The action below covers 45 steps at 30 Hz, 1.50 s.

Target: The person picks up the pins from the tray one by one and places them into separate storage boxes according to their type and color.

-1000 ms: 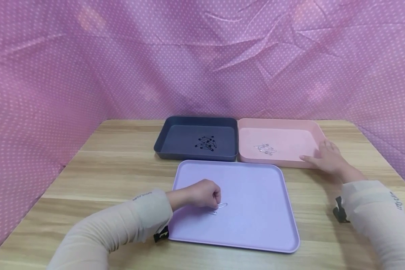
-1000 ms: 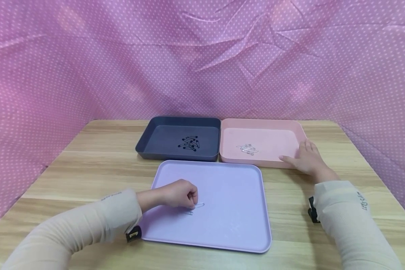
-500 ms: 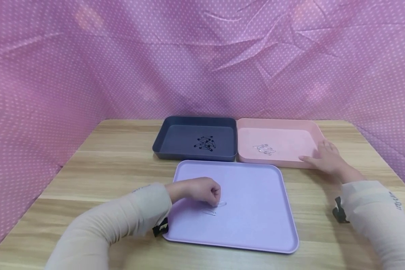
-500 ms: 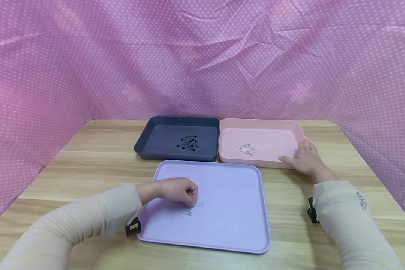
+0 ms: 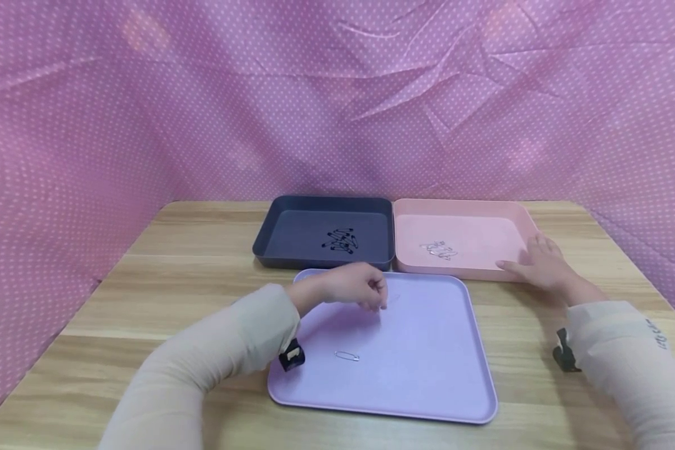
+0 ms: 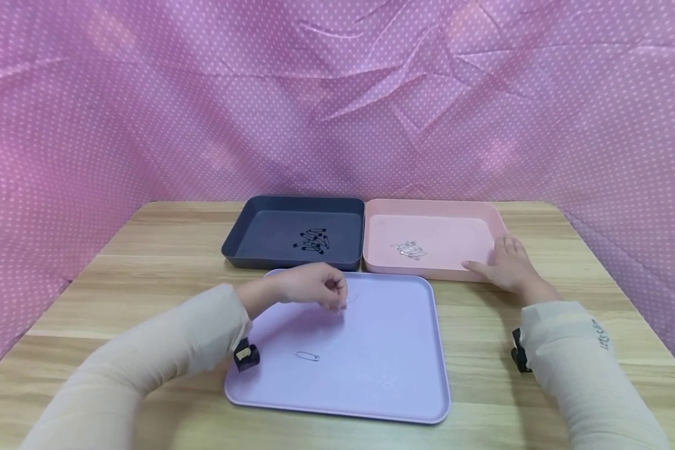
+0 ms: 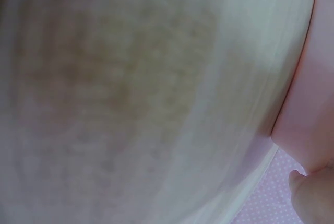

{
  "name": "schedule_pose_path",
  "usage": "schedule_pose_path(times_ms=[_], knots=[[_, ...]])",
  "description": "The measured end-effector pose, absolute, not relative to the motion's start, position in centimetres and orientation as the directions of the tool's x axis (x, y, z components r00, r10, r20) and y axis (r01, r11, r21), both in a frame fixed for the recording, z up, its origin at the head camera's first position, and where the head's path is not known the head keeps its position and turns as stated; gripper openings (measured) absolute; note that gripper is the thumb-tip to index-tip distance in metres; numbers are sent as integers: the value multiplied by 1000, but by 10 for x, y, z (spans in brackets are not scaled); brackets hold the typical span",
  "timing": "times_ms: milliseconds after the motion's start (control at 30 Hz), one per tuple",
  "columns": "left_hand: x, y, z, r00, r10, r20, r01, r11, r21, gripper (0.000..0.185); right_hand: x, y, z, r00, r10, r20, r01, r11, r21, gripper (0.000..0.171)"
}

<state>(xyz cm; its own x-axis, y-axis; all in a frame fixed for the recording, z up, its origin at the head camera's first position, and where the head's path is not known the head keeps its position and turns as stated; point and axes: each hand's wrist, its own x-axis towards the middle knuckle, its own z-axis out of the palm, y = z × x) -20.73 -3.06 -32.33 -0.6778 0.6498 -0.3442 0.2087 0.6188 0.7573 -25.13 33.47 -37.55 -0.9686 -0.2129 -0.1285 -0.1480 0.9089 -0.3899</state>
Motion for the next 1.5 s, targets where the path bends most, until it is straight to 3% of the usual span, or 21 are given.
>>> schedule_pose_path(times_ms=[400, 700, 1167, 1500], knots=[[-249, 3, -317, -825, 498, -266, 71, 559, 826, 3, -251, 333, -374, -968, -213, -130, -143, 901, -409, 100], [-277, 36, -328, -908, 393, -144, 27, 400, 916, 4, -252, 333, -373, -973, -202, -109, -141, 901, -410, 100], [-299, 70, -355, -966, 246, -76, -5, 279, 960, 6, -250, 333, -370, -973, -200, -116, -137, 903, -407, 100], [-310, 81, -370, -990, 138, -33, 28, 414, 910, 11, -250, 332, -373, -975, -194, -111, -133, 903, -408, 100]])
